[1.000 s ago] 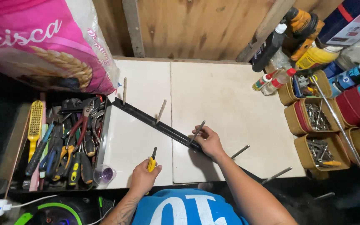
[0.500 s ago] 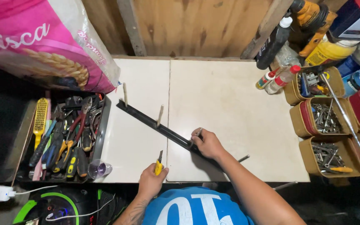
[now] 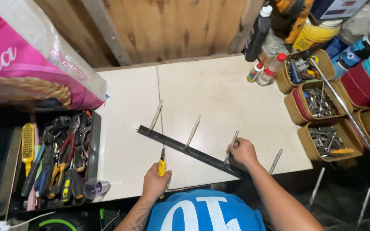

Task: The person uses a yellow utility knife to cut a long black metal bar that is held in place by several vertical metal rods on a white table. The person repeatedly scores the bar with the knife and then snaps off sections of the metal. A long metal tool is also placed on the table during the process.

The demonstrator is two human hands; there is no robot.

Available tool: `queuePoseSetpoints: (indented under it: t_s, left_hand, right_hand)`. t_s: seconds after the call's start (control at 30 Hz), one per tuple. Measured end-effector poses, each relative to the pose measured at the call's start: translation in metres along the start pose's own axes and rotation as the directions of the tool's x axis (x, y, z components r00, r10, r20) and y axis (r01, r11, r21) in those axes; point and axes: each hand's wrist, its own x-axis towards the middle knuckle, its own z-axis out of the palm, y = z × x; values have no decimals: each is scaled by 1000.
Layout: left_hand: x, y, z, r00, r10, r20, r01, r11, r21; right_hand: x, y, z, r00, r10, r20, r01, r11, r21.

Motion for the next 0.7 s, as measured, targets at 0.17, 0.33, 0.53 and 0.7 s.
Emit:
queuePoseSetpoints:
  t_s: [0.17,0.33,0.53,0.7]
  left_hand:
    - [6,2,0,1000,27,9,-27,999,34]
    - [16,-6,-1,999,37,12,-37,999,9]
    - [15,-8,-7,999,42,20,-43,996,73]
    - [25,-3,-15,997,79,12,-80,976,205]
  right_hand:
    - [-8,0,2,998,56,-43,-56,998,-6]
    - [-20,-1,1,993,103,-66,-92,984,152]
    - [-48,-9,12,954,297,43,-231,635,737]
    - [-65,-4,16,967,248,-64,-161,783,601]
